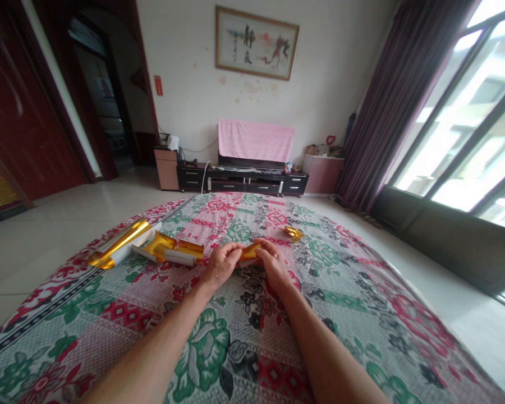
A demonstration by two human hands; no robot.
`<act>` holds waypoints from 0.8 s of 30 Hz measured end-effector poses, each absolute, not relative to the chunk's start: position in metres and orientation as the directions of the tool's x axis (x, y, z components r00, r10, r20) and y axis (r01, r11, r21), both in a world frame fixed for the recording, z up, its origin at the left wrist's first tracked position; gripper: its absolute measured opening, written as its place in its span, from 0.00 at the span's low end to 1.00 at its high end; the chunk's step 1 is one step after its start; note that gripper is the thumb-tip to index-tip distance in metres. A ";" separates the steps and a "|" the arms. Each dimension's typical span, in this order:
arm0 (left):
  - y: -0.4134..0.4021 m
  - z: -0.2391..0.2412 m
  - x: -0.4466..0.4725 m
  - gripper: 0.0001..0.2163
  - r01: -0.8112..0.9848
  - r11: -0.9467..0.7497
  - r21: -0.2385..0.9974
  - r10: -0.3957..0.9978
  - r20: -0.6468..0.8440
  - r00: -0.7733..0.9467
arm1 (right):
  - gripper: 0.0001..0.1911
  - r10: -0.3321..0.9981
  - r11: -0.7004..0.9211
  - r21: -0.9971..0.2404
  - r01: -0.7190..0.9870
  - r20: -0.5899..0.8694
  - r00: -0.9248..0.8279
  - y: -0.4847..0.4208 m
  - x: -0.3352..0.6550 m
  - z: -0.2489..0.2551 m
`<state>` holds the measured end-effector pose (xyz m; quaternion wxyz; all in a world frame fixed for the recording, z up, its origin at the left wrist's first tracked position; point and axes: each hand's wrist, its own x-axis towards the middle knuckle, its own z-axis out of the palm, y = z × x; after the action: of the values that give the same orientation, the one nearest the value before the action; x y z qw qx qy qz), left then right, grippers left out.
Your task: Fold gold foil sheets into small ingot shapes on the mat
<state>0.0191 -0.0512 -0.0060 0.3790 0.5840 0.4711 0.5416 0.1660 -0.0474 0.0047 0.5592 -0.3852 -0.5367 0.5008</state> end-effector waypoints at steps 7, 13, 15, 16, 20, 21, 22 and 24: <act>-0.049 -0.006 0.018 0.14 0.051 -0.291 0.955 0.950 0.295 -0.101 | 0.15 0.958 0.261 -0.962 -0.083 0.268 -0.101 -0.043 0.159 -0.005; -0.048 -0.006 0.016 0.15 -0.005 -0.281 0.960 0.953 0.278 -0.121 | 0.09 0.956 0.275 -0.961 -0.001 0.273 -0.109 -0.044 0.158 -0.004; -0.047 -0.006 0.015 0.14 0.003 -0.282 0.959 0.952 0.280 -0.122 | 0.09 0.959 0.268 -0.963 -0.005 0.268 -0.095 -0.044 0.159 -0.003; -0.047 -0.007 0.015 0.13 0.017 -0.284 0.959 0.952 0.284 -0.116 | 0.10 0.961 0.261 -0.965 -0.016 0.262 -0.089 -0.044 0.159 -0.003; -0.049 -0.007 0.015 0.08 0.144 -0.296 0.944 0.949 0.308 -0.071 | 0.10 0.965 0.250 -0.966 -0.065 0.254 -0.070 -0.043 0.161 -0.002; -0.050 -0.006 0.015 0.08 0.197 -0.305 0.932 0.945 0.321 -0.056 | 0.11 0.964 0.250 -0.965 -0.073 0.255 -0.070 -0.043 0.162 -0.002; -0.051 -0.006 0.015 0.07 0.256 -0.320 0.912 0.939 0.341 -0.042 | 0.11 0.964 0.249 -0.965 -0.081 0.255 -0.075 -0.042 0.162 -0.003; -0.053 -0.003 0.015 0.06 0.372 -0.367 0.852 0.916 0.402 -0.016 | 0.11 0.962 0.244 -0.966 -0.083 0.252 -0.105 -0.042 0.162 -0.004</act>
<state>0.0151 -0.0534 -0.0033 0.2655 0.6492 0.4959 0.5120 0.1620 -0.0419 -0.0036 0.5461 -0.3864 -0.5690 0.4783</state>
